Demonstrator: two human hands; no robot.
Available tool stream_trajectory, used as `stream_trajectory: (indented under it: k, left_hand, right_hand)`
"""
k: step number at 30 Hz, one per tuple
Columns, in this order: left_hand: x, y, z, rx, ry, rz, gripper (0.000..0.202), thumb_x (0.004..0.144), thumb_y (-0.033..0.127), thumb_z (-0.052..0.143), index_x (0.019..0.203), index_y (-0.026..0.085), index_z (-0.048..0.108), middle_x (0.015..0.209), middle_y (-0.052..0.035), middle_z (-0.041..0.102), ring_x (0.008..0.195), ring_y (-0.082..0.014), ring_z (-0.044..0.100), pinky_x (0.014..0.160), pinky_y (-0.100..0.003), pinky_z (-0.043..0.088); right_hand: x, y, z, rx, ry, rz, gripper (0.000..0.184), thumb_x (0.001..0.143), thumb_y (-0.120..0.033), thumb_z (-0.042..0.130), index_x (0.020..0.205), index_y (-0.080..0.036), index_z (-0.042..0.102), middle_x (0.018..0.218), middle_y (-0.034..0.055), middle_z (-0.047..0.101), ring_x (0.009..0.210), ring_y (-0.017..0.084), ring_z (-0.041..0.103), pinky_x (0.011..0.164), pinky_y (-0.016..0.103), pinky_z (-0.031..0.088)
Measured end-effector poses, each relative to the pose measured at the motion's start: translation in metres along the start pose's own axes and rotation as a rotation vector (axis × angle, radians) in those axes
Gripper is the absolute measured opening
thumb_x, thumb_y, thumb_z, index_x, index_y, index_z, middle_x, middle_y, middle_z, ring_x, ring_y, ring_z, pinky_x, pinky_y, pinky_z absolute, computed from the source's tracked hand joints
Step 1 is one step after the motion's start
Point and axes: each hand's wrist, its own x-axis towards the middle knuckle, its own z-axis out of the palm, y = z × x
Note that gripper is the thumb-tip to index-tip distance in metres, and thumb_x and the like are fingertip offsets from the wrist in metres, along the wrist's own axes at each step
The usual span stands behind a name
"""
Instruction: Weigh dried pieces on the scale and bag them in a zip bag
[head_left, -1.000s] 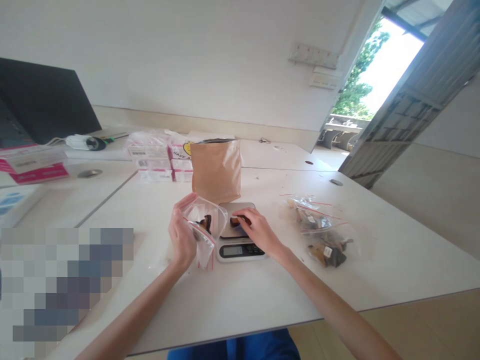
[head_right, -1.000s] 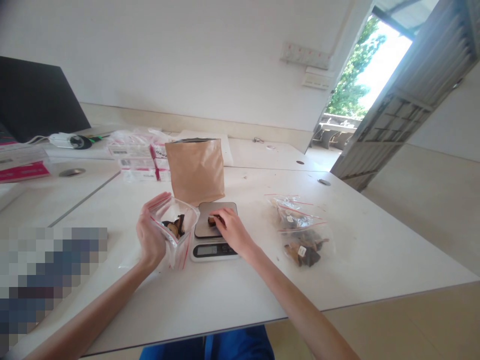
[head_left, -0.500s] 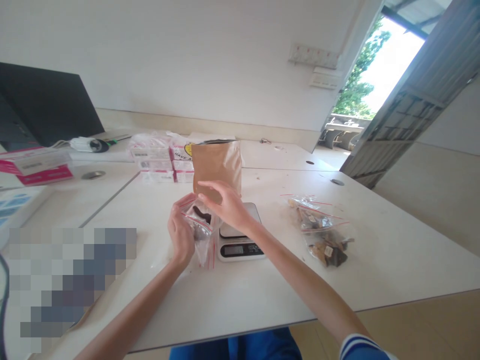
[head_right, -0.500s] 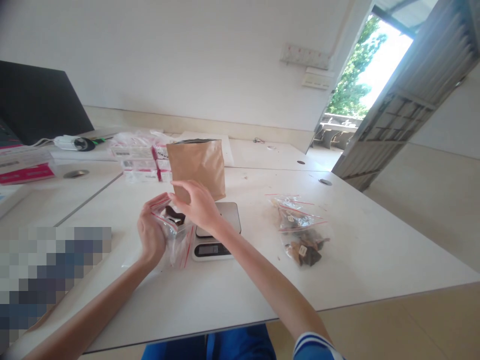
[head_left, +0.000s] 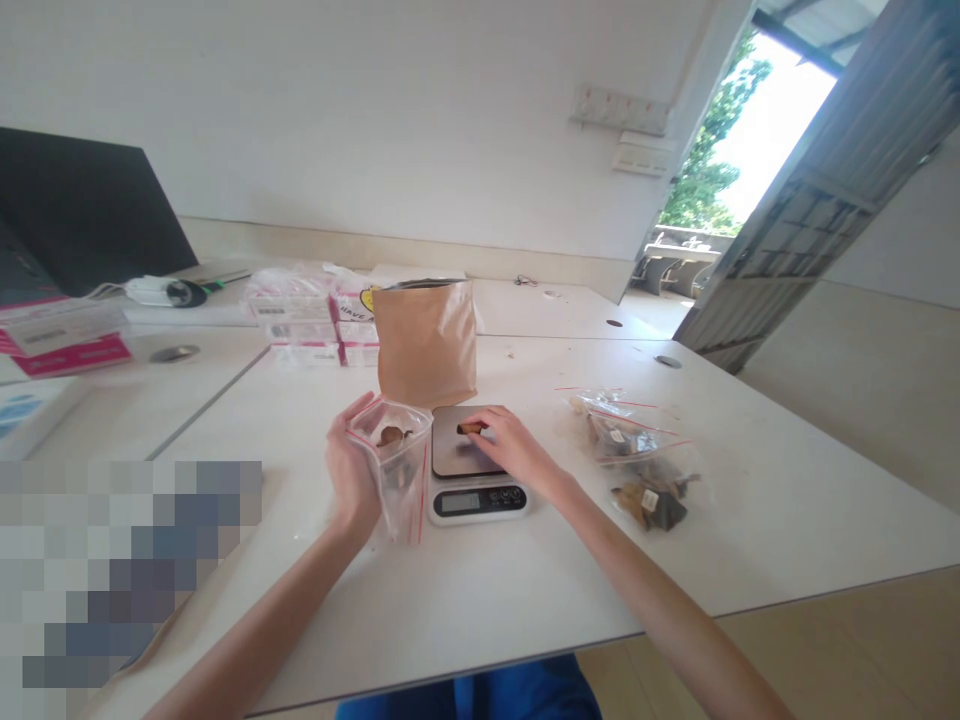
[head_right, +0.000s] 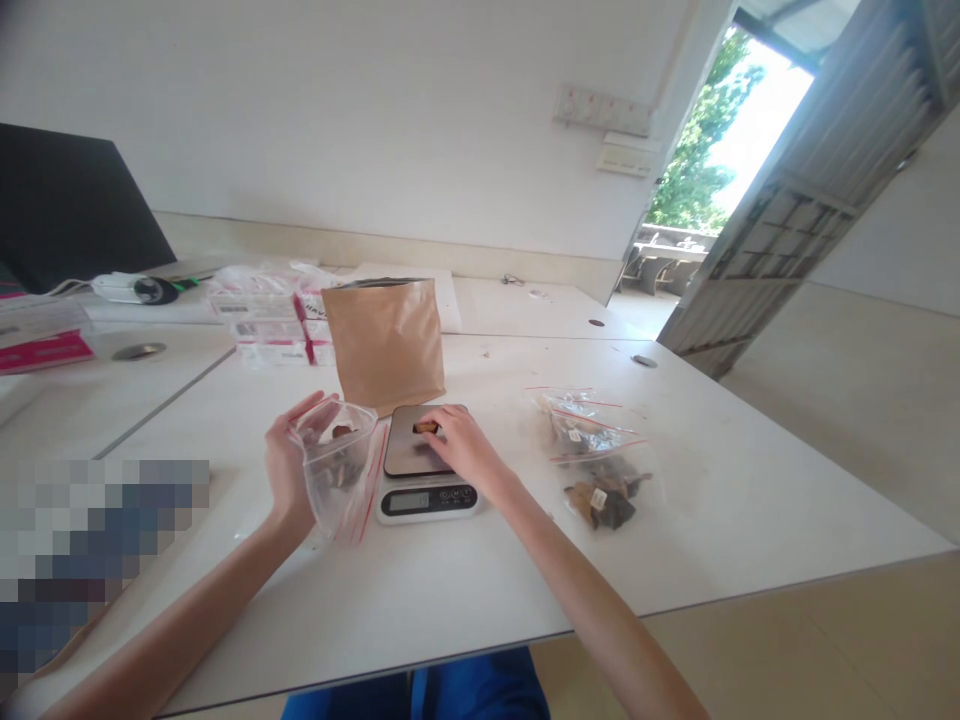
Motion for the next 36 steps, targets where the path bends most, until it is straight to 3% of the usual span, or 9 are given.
stream_trajectory:
  k: [2, 5, 11, 17, 21, 24, 27, 30, 36]
  left_hand:
    - [-0.004, 0.003, 0.002, -0.019, 0.028, -0.025, 0.042, 0.088, 0.041, 0.033, 0.108, 0.019, 0.063, 0.107, -0.01, 0.07, 0.1, -0.0233, 0.065, 0.083, -0.039, 0.051]
    - [-0.009, 0.007, 0.005, 0.022, 0.015, 0.077, 0.047, 0.092, 0.046, 0.029, 0.108, 0.02, 0.064, 0.113, -0.0099, 0.068, 0.105, -0.0229, 0.063, 0.09, -0.04, 0.048]
    - [-0.01, 0.008, 0.002, 0.034, 0.037, 0.278, 0.053, 0.093, 0.053, 0.028, 0.107, 0.017, 0.064, 0.113, -0.0115, 0.068, 0.107, -0.0225, 0.062, 0.095, -0.04, 0.045]
    - [-0.012, 0.015, 0.006, -0.018, 0.136, 0.387, 0.05, 0.094, 0.048, 0.027, 0.104, 0.018, 0.065, 0.112, -0.0097, 0.068, 0.11, -0.0221, 0.061, 0.096, -0.038, 0.045]
    - [-0.029, 0.023, 0.014, -0.05, 0.169, 0.415, 0.046, 0.095, 0.043, 0.026, 0.109, 0.021, 0.063, 0.118, -0.0091, 0.065, 0.114, -0.0212, 0.058, 0.099, -0.036, 0.042]
    - [-0.045, 0.028, 0.018, 0.018, 0.205, 0.315, 0.049, 0.096, 0.045, 0.023, 0.117, 0.021, 0.06, 0.126, -0.0089, 0.06, 0.115, -0.0207, 0.056, 0.096, -0.034, 0.044]
    - [-0.059, 0.03, 0.017, 0.06, 0.127, 0.192, 0.055, 0.095, 0.051, 0.021, 0.127, 0.022, 0.055, 0.134, -0.0083, 0.055, 0.117, -0.0228, 0.055, 0.094, -0.036, 0.045]
    - [-0.065, 0.028, 0.009, 0.043, 0.03, 0.217, 0.056, 0.094, 0.054, 0.022, 0.132, 0.025, 0.052, 0.141, -0.0078, 0.049, 0.127, -0.0244, 0.047, 0.103, -0.039, 0.039]
    - [-0.071, 0.023, -0.007, -0.021, -0.153, 0.073, 0.051, 0.085, 0.048, 0.056, 0.13, 0.026, 0.052, 0.118, -0.007, 0.065, 0.107, -0.0211, 0.062, 0.091, -0.033, 0.048]
  right_hand:
    - [0.006, -0.013, -0.007, 0.1, 0.107, -0.013, 0.017, 0.087, -0.017, 0.056, 0.1, -0.016, 0.067, 0.096, 0.0072, 0.066, 0.089, 0.017, 0.062, 0.084, 0.033, 0.05]
    - [0.013, -0.04, -0.017, 0.202, 0.218, -0.104, 0.027, 0.092, -0.024, 0.049, 0.115, -0.02, 0.064, 0.103, 0.0071, 0.064, 0.09, 0.015, 0.062, 0.081, 0.029, 0.052]
    - [0.008, -0.07, -0.028, 0.199, -0.054, -0.257, 0.035, 0.094, -0.03, 0.047, 0.128, -0.026, 0.056, 0.115, 0.0061, 0.059, 0.107, 0.016, 0.058, 0.099, 0.036, 0.045]
    - [-0.021, -0.071, -0.021, 0.321, 0.127, 0.016, 0.036, 0.097, -0.042, 0.037, 0.119, -0.023, 0.058, 0.117, 0.0074, 0.06, 0.108, 0.018, 0.057, 0.093, 0.034, 0.048]
    - [-0.049, -0.086, -0.002, 0.43, -0.007, 0.218, 0.059, 0.092, -0.053, 0.043, 0.14, -0.021, 0.032, 0.135, 0.013, 0.05, 0.121, 0.022, 0.051, 0.099, 0.039, 0.045]
    - [-0.061, -0.097, 0.013, 0.501, 0.002, 0.21, 0.079, 0.085, -0.049, 0.058, 0.145, -0.022, 0.014, 0.137, 0.0151, 0.048, 0.124, 0.022, 0.05, 0.101, 0.04, 0.044]
    - [-0.062, -0.097, 0.023, 0.617, 0.151, 0.17, 0.054, 0.089, -0.04, 0.055, 0.131, -0.023, 0.026, 0.125, 0.0114, 0.06, 0.113, 0.019, 0.059, 0.097, 0.037, 0.047]
    - [-0.06, -0.088, 0.02, 0.676, 0.321, 0.231, 0.027, 0.09, -0.042, 0.051, 0.106, -0.023, 0.041, 0.104, 0.0067, 0.069, 0.096, 0.018, 0.066, 0.086, 0.033, 0.051]
    - [-0.064, -0.064, -0.002, 0.707, 0.478, 0.276, 0.025, 0.085, -0.045, 0.058, 0.089, -0.02, 0.059, 0.088, 0.0038, 0.07, 0.089, 0.019, 0.067, 0.081, 0.029, 0.051]
